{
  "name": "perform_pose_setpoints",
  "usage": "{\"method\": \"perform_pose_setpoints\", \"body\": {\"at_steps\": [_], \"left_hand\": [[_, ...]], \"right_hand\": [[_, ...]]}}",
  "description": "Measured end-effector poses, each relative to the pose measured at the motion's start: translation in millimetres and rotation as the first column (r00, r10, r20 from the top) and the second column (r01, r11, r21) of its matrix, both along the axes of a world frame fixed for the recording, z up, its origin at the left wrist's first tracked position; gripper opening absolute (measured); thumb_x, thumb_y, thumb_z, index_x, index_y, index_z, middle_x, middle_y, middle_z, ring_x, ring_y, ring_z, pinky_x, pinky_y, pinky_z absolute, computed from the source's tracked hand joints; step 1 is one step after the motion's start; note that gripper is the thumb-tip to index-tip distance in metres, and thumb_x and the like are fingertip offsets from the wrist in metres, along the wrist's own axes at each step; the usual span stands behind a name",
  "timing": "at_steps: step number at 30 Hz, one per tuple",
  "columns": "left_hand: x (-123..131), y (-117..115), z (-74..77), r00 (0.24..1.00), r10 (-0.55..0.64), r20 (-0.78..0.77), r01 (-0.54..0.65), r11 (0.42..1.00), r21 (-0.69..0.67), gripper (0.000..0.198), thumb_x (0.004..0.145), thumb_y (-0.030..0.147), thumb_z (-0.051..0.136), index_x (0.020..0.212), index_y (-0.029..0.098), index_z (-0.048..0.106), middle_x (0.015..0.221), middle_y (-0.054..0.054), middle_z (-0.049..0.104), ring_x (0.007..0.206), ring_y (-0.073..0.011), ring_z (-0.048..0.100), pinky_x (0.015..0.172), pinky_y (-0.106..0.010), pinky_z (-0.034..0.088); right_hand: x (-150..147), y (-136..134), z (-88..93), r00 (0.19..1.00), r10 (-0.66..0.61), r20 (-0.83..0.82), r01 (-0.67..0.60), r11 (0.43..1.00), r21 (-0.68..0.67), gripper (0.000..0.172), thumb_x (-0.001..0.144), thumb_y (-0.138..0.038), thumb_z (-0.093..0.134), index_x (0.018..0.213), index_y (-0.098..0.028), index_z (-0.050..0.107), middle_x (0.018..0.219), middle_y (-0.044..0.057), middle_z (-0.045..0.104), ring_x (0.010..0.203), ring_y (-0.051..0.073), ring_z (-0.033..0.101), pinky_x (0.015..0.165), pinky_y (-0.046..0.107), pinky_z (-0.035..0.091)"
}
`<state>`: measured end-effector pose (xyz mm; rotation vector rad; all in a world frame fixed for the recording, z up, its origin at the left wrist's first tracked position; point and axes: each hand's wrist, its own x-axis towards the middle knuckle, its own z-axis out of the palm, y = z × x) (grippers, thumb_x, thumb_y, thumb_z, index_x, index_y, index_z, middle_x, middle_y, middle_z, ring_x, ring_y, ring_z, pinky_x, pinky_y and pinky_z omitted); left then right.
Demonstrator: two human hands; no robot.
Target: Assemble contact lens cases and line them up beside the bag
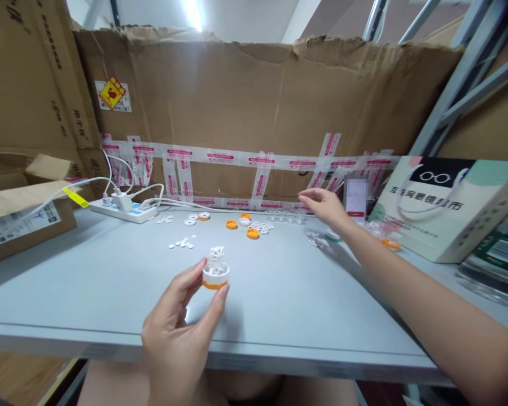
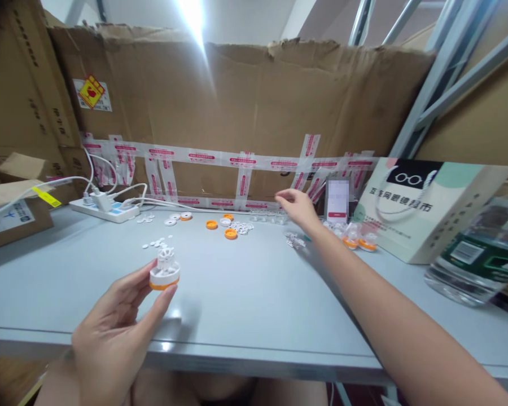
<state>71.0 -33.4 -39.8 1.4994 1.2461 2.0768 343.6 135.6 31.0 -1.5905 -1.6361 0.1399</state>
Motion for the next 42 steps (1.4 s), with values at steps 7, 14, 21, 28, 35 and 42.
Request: {"method": "perform_pose_setpoints", "body": {"at_steps": [7, 14, 21, 28, 35, 42], "left_hand": [[-2.0, -1.4, -1.6, 0.998, 0.027, -0.051, -0.028, 0.999, -0.029, 0.031, 0.071, 0.021, 0.075, 0.102, 0.026, 0.069, 0.099, 0.003, 0.073, 0.086, -0.0114, 0.070, 0.088, -0.018, 0.055], [-1.5, -1.9, -0.2, 0.999, 0.012, -0.049, -0.014, 0.999, -0.037, 0.030, 0.072, 0.021, 0.074, 0.101, 0.023, 0.069, 0.099, 0.000, 0.073, 0.087, -0.0162, 0.070, 0.087, -0.026, 0.058], [-3.3, -1.7, 1.0, 0.998, -0.058, -0.011, 0.058, 0.998, -0.024, 0.028, 0.073, 0.018, 0.073, 0.100, 0.025, 0.070, 0.100, 0.002, 0.073, 0.089, -0.0138, 0.070, 0.089, -0.022, 0.056], [-4.2, -3.3, 1.1, 0.990, -0.115, 0.082, 0.120, 0.991, -0.056, 0.034, 0.071, 0.016, 0.075, 0.102, 0.030, 0.071, 0.105, 0.005, 0.073, 0.091, -0.0127, 0.070, 0.088, -0.018, 0.055], [-5.4, -3.4, 1.3, 0.988, -0.120, 0.095, 0.123, 0.992, -0.031, 0.036, 0.070, 0.015, 0.075, 0.103, 0.029, 0.072, 0.105, 0.002, 0.074, 0.091, -0.0184, 0.071, 0.085, -0.023, 0.058], [-3.6, -5.2, 3.4, 0.993, -0.102, 0.055, 0.103, 0.994, -0.024, 0.036, 0.073, 0.016, 0.073, 0.106, 0.029, 0.071, 0.107, 0.002, 0.073, 0.093, -0.0197, 0.071, 0.087, -0.026, 0.058]], "right_hand": [[42.3, 41.3, -37.7, 0.955, -0.104, 0.277, 0.114, 0.993, -0.020, 0.028, 0.073, -0.014, 0.061, 0.099, -0.014, 0.073, 0.120, 0.018, 0.062, 0.120, 0.037, 0.048, 0.101, 0.050, 0.035], [34.7, 41.1, -52.9, 0.951, -0.086, 0.296, 0.095, 0.995, -0.017, 0.021, 0.072, -0.012, 0.063, 0.088, -0.015, 0.074, 0.111, 0.015, 0.069, 0.113, 0.029, 0.057, 0.100, 0.045, 0.038], [17.8, 14.8, -12.8, 0.992, -0.114, 0.060, 0.110, 0.992, 0.057, 0.025, 0.072, -0.021, 0.067, 0.096, -0.011, 0.071, 0.100, 0.017, 0.072, 0.099, 0.029, 0.066, 0.091, 0.045, 0.047], [-88.2, -77.3, 40.5, 0.667, 0.611, -0.426, -0.619, 0.773, 0.140, 0.033, 0.065, -0.035, 0.079, 0.094, -0.021, 0.072, 0.101, 0.006, 0.074, 0.092, 0.018, 0.068, 0.089, 0.036, 0.051], [-127.1, -107.6, 32.7, 0.442, 0.691, -0.572, -0.800, 0.592, 0.097, 0.022, 0.066, -0.026, 0.079, 0.088, -0.024, 0.076, 0.095, 0.002, 0.075, 0.092, 0.017, 0.068, 0.088, 0.034, 0.052], [-129.2, -111.2, 21.9, 0.404, 0.689, -0.602, -0.847, 0.530, 0.038, 0.021, 0.065, -0.026, 0.079, 0.086, -0.024, 0.076, 0.097, 0.001, 0.074, 0.095, 0.018, 0.067, 0.090, 0.035, 0.051]]}}
